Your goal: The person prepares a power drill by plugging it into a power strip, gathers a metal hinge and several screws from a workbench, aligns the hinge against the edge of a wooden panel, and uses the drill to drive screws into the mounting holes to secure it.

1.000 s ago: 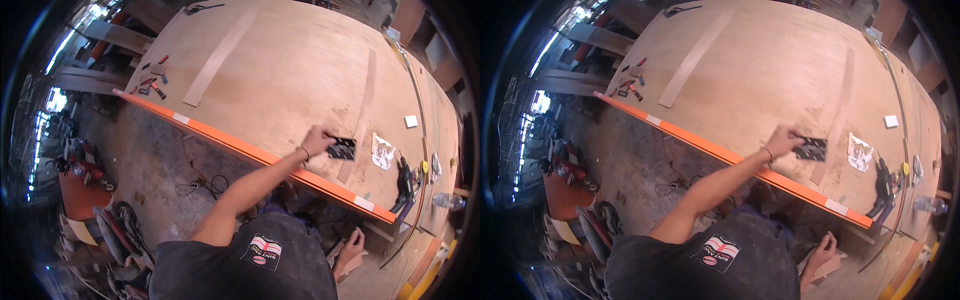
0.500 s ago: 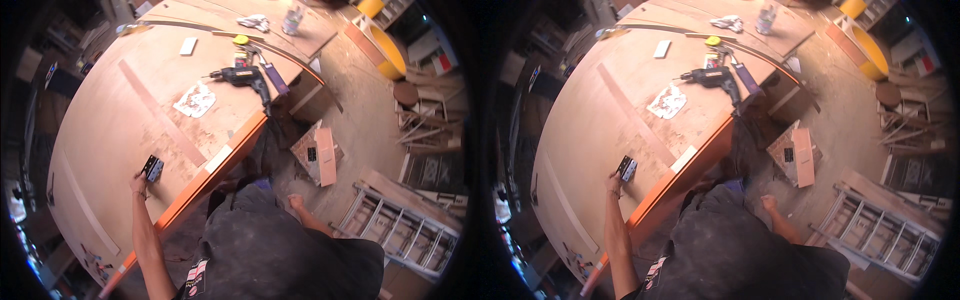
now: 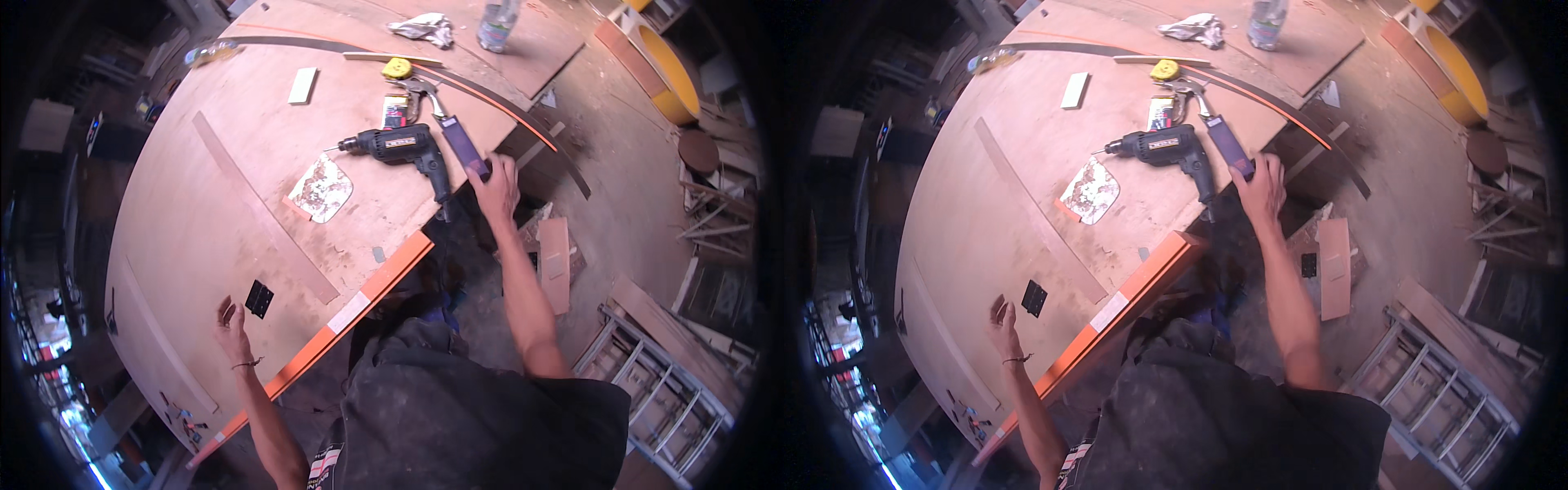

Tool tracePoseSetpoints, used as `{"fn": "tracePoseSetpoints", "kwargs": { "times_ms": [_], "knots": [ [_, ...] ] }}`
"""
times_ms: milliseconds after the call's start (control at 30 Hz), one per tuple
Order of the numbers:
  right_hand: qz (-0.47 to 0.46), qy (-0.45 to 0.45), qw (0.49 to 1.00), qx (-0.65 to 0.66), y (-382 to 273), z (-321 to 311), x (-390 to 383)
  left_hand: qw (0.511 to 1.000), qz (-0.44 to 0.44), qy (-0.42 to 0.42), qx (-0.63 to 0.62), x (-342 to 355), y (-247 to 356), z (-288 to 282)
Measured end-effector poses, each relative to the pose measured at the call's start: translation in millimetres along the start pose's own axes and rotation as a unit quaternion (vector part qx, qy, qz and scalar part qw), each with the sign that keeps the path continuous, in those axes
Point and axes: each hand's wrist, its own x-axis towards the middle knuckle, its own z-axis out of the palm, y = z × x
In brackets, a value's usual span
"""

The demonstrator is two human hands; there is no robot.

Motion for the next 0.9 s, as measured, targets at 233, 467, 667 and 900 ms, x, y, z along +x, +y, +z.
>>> {"fn": "tracePoseSetpoints", "kwargs": {
  "times_ms": [233, 467, 667, 900],
  "knots": [
    [0.128, -0.290, 0.913, 0.257, 21, 5, 106, 0.998, 0.019, 0.006, -0.063, -55, 87, 31],
    [-0.089, -0.292, 0.826, 0.475, -141, -64, 24, 0.967, 0.145, -0.146, -0.149, -70, 155, 92],
    [-0.164, -0.353, 0.761, 0.519, -253, -88, -48, 0.862, 0.059, -0.362, -0.351, -54, 193, 125],
    [-0.124, -0.276, 0.748, 0.591, -302, -66, -128, 0.850, -0.002, -0.228, -0.474, -37, 127, 68]
  ]
}}
